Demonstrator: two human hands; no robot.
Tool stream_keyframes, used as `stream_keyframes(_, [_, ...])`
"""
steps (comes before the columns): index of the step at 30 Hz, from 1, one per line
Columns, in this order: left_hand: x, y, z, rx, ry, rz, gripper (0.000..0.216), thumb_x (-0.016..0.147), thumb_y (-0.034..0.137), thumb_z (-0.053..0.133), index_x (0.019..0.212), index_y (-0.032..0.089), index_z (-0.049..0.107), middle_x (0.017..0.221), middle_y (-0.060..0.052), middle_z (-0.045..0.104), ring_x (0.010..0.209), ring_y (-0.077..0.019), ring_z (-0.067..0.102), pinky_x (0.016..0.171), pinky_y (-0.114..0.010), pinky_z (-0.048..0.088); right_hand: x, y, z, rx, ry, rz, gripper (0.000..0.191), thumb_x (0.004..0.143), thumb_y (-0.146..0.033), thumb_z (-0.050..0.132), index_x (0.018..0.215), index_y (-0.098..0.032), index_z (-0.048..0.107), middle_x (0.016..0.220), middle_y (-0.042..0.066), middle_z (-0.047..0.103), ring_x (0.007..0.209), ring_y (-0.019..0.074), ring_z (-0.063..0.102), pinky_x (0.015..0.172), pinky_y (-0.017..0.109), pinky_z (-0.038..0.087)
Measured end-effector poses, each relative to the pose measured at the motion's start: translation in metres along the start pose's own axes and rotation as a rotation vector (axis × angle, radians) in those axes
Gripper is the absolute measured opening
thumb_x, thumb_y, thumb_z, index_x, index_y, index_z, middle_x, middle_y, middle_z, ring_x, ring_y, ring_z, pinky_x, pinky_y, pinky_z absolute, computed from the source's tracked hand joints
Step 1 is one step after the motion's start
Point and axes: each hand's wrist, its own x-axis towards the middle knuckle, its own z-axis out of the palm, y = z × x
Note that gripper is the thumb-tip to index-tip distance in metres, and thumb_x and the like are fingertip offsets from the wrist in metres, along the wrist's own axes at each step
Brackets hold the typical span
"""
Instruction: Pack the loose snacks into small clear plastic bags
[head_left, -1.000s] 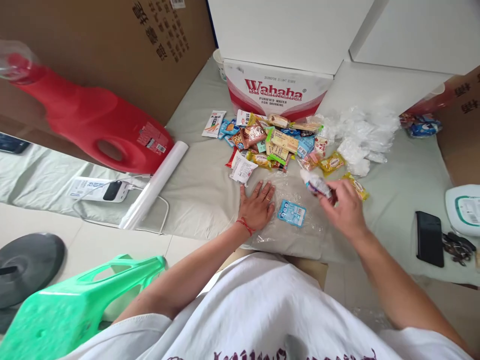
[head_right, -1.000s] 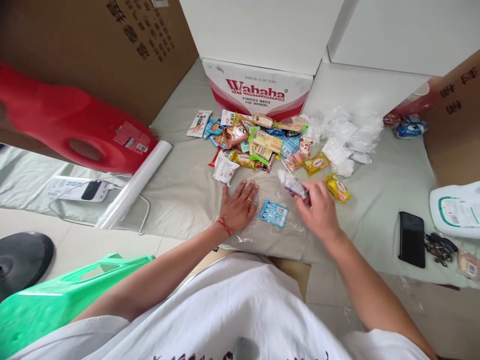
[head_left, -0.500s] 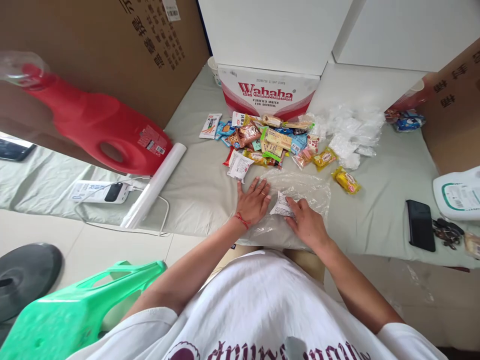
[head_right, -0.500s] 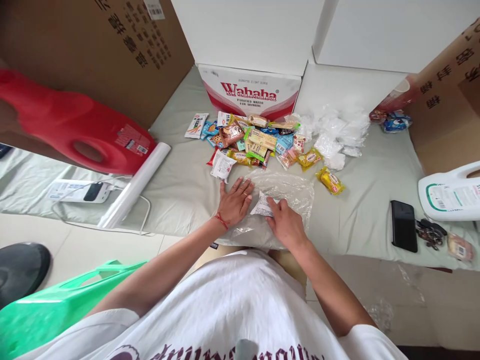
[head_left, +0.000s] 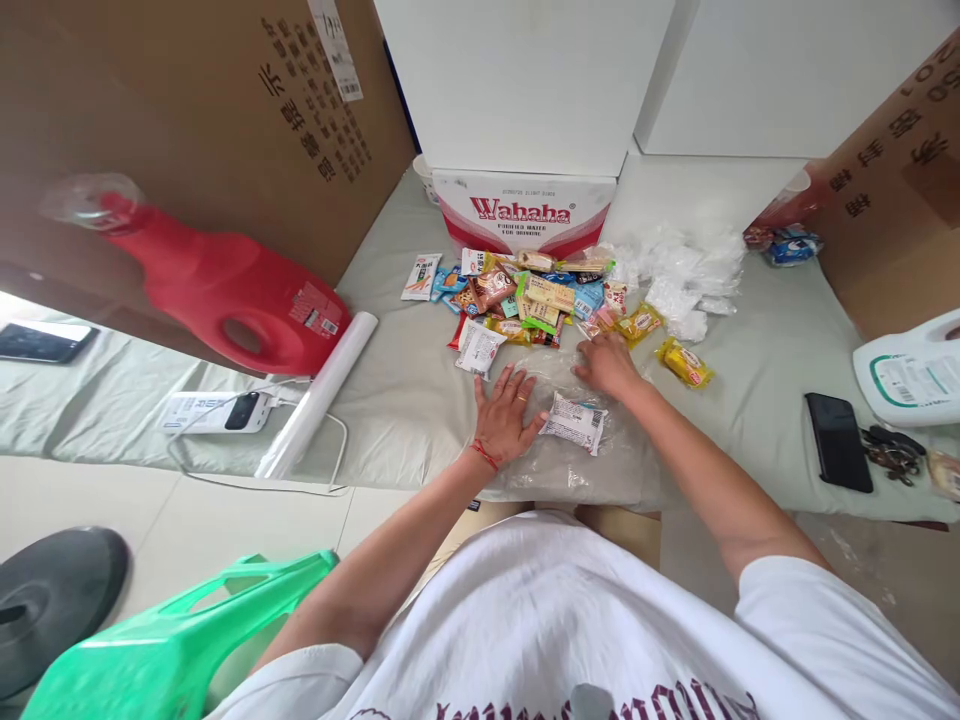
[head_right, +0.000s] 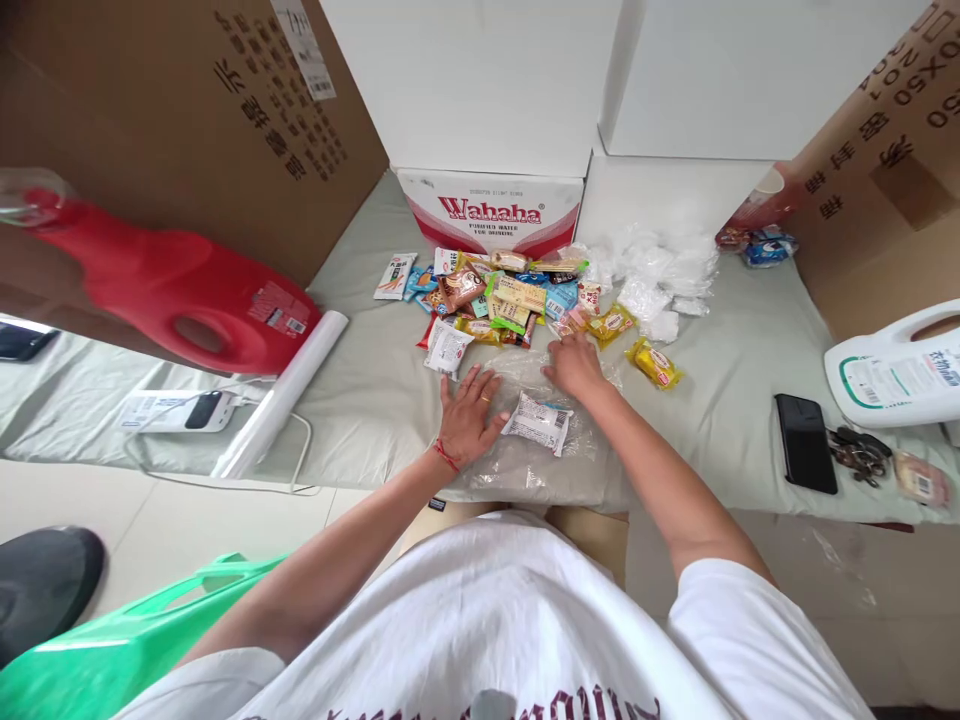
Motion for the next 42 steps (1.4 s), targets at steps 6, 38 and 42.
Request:
stream_keyframes(6, [0.000,0.002,0.002,0.012,0.036,-0.004,0.076,0.096,0.069,0.046,0.154,0.020,0.046,0.162,-0.016,0.045,0.159,-0.0346,0.024,0.128,-0.064,-0.005,-0.005,-0.008,-0.014,0.034,-0.028,-0.132,0.014,0.095,-0.025,0.062,0.099,-0.018,0.073,0.106,0.012,0.068,0.100,0.0243,0.059,0.081,0.031,0.041])
stream_keyframes(38, [0.023,0.013,-0.044,-0.005,-0.376,0.483,0.041,0.105,0.032,0.045,0.142,0.030,0.062,0.092,-0.006,0.071,0.090,-0.0224,0.061,0.077,-0.037,0.033,-0.133,-0.019,0.029,0.444,-0.083,-0.286,0.028,0.106,-0.035,0.048,0.098,-0.023,0.072,0.091,0.006,0.064,0.086,0.0224,0.058,0.074,0.034,0.046])
stream_keyframes(42, [0.011,0.020,-0.041,0.068,-0.173,0.525,0.035,0.106,0.040,0.047,0.130,0.029,0.070,0.097,-0.008,0.073,0.098,-0.0243,0.060,0.084,-0.041,0.035,-0.145,-0.009,0.036,0.414,0.030,-0.460,0.033,0.099,-0.013,0.048,0.110,-0.024,0.077,0.104,0.008,0.062,0.096,0.0235,0.053,0.083,0.037,0.050])
